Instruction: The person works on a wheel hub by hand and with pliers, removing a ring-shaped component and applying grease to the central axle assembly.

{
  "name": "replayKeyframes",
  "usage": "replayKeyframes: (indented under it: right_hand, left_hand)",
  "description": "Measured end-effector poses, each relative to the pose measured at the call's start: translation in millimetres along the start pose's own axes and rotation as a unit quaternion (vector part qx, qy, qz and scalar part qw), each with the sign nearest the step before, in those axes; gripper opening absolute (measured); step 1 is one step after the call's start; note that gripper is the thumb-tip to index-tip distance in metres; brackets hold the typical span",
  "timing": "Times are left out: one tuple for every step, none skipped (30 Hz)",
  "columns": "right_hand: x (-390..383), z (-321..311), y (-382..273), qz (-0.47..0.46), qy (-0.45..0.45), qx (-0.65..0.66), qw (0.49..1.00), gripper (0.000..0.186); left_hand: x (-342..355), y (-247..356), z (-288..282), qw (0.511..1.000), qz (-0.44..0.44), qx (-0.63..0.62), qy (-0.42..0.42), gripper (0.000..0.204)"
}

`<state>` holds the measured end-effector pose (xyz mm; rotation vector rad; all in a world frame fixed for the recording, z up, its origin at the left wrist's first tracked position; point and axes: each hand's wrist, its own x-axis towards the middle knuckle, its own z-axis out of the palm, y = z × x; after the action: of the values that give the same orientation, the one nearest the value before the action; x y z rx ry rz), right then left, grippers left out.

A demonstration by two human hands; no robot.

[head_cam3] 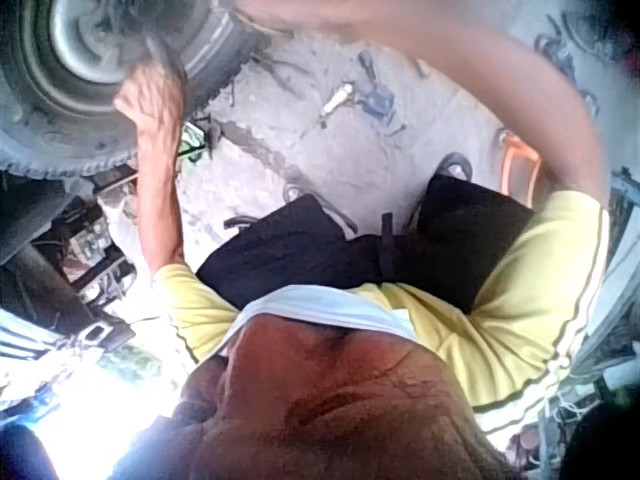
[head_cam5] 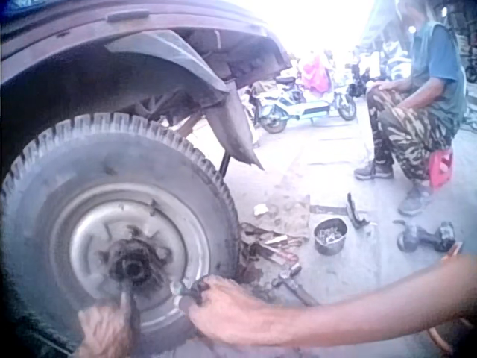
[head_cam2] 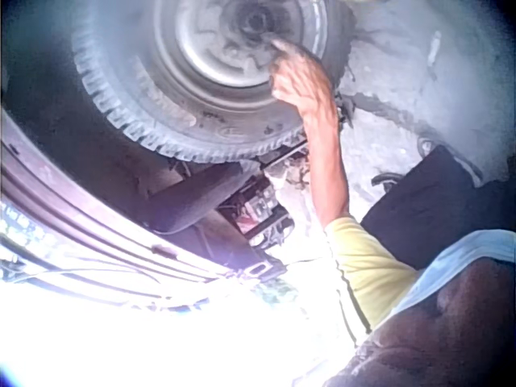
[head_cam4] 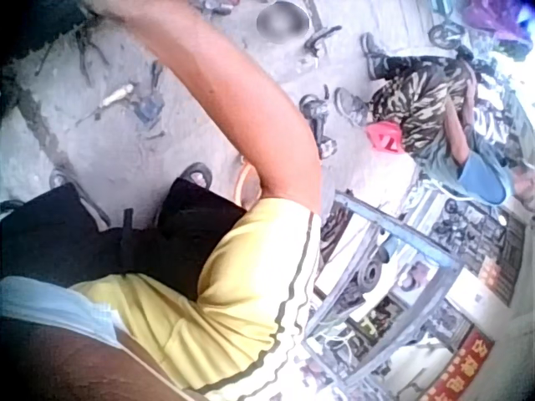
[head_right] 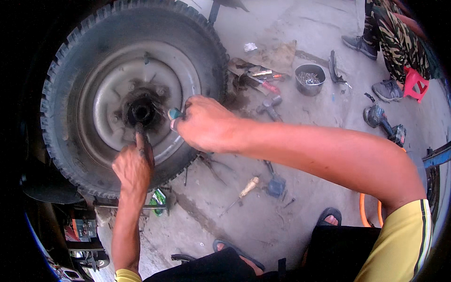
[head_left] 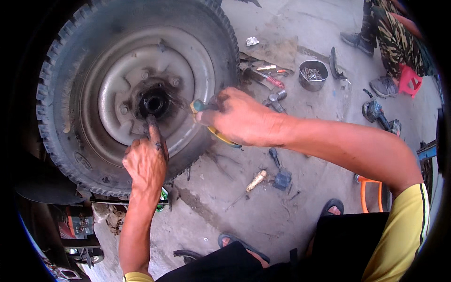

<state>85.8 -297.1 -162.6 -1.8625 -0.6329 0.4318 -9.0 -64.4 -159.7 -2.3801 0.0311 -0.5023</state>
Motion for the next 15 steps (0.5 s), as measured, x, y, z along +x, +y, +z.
replayKeyframes:
  right_hand:
    - [3,-3,-1,-0.016,-0.006,-0.006,1.000,0.053]
    - [6,-4,-1,-0.031,-0.012,-0.011,0.999,0.055]
    - [8,-3,-2,-0.076,-0.010,-0.028,0.997,0.054]
    - [8,-4,-1,-0.121,-0.005,-0.041,0.992,0.054]
    - [10,-1,2,-0.156,0.012,-0.063,0.986,0.053]
    - [12,0,4,-0.190,0.031,-0.086,0.977,0.052]
    - [16,5,3,-0.216,0.061,-0.119,0.967,0.052]
    - [17,4,5,-0.198,0.053,-0.113,0.972,0.052]
    - [19,3,7,-0.179,0.043,-0.107,0.977,0.051]
    - [16,-6,-10,-0.119,-0.008,-0.058,0.991,0.051]
    - [13,-14,-18,-0.058,-0.056,-0.010,0.997,0.051]
    - [13,-15,-16,-0.043,-0.048,0.009,0.998,0.052]
    - [13,-16,-14,-0.028,-0.039,0.027,0.998,0.052]
    - [13,-16,-12,-0.013,-0.031,0.045,0.998,0.052]
    - [12,-17,-9,-0.018,-0.034,0.031,0.999,0.046]
  left_hand:
    - [3,1,0,1.000,0.000,0.000,-0.003,0.044]
    - [4,2,1,1.000,0.000,0.000,-0.005,0.042]
    - [4,4,1,1.000,-0.004,-0.005,-0.009,0.040]
    - [4,6,0,1.000,-0.004,-0.007,-0.012,0.039]
    - [5,7,-1,1.000,-0.004,-0.009,-0.014,0.038]
    - [6,8,1,1.000,-0.002,-0.024,-0.006,0.041]
    - [6,6,4,0.999,-0.002,-0.039,0.002,0.044]
    - [6,6,7,0.998,-0.002,-0.054,0.011,0.047]
    - [7,7,8,0.999,0.002,-0.054,0.010,0.047]
    - [6,4,10,0.999,0.005,-0.050,0.005,0.048]
    - [7,3,10,0.999,0.009,-0.047,0.004,0.048]
    - [9,2,9,0.999,0.021,-0.049,-0.005,0.047]
    - [12,1,8,0.998,0.034,-0.051,-0.012,0.046]
    - [13,0,6,0.997,0.045,-0.053,-0.020,0.046]
    - [13,2,4,0.998,0.039,-0.052,-0.024,0.045]
